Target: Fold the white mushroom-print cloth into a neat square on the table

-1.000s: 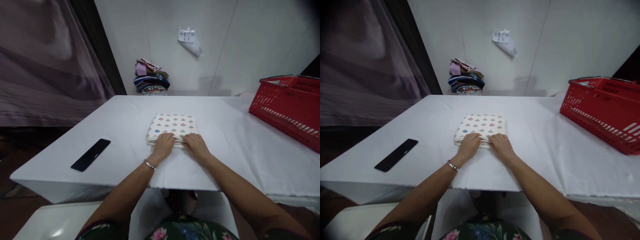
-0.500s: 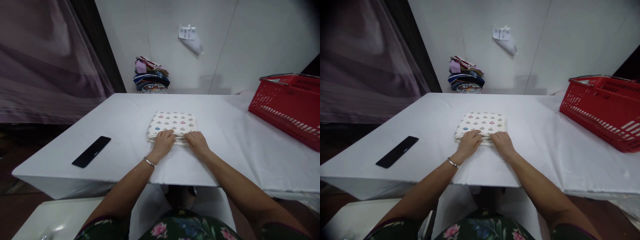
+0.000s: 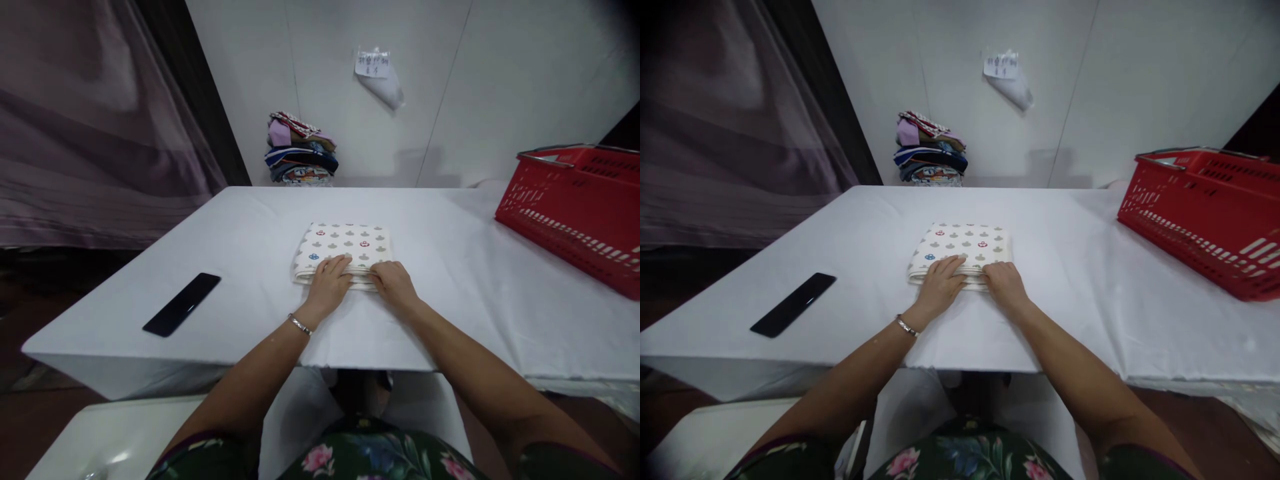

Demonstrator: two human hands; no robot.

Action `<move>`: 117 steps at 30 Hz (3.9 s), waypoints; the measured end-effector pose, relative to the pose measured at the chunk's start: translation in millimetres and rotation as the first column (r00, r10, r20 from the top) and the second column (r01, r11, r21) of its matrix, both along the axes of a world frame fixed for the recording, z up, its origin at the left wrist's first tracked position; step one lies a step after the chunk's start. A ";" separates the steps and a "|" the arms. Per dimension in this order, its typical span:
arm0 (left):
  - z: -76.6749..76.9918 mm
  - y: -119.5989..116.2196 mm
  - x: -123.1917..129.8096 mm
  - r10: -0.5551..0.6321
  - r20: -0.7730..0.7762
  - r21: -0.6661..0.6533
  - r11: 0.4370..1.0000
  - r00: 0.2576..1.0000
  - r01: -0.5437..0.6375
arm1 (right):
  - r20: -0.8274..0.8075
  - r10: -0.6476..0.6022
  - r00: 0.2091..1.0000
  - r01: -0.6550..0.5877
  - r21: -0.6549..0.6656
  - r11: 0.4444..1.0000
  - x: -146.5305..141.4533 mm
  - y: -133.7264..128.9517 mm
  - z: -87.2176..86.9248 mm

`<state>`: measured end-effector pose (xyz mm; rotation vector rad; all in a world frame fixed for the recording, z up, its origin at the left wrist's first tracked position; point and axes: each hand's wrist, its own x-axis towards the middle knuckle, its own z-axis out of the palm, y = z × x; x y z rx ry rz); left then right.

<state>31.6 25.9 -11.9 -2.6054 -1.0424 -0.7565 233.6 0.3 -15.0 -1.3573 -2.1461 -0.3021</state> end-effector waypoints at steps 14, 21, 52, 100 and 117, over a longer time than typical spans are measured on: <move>-0.5 -1.6 1.7 -0.084 0.098 0.013 0.996 0.992 0.083 | 0.032 0.075 0.997 -0.073 -0.054 0.996 -3.9 -9.2 5.7; -1.3 -0.2 3.3 -0.072 0.070 -0.017 0.997 0.995 0.073 | 0.057 0.055 0.997 -0.054 -0.018 0.998 -2.9 -5.8 1.7; 8.7 2.9 -60.8 0.303 0.132 -0.038 0.953 0.944 -0.300 | 0.060 0.111 0.992 -0.112 0.020 0.993 1.8 -3.2 -0.6; 6.9 3.6 -70.0 0.236 0.229 -0.129 0.969 0.944 -0.211 | 0.136 0.127 0.983 -0.117 -0.079 0.990 -60.7 22.4 11.4; 7.6 5.3 -69.2 0.245 0.286 -0.168 0.965 0.926 -0.204 | 0.204 0.108 0.973 -0.084 -0.124 0.989 -61.2 8.9 8.5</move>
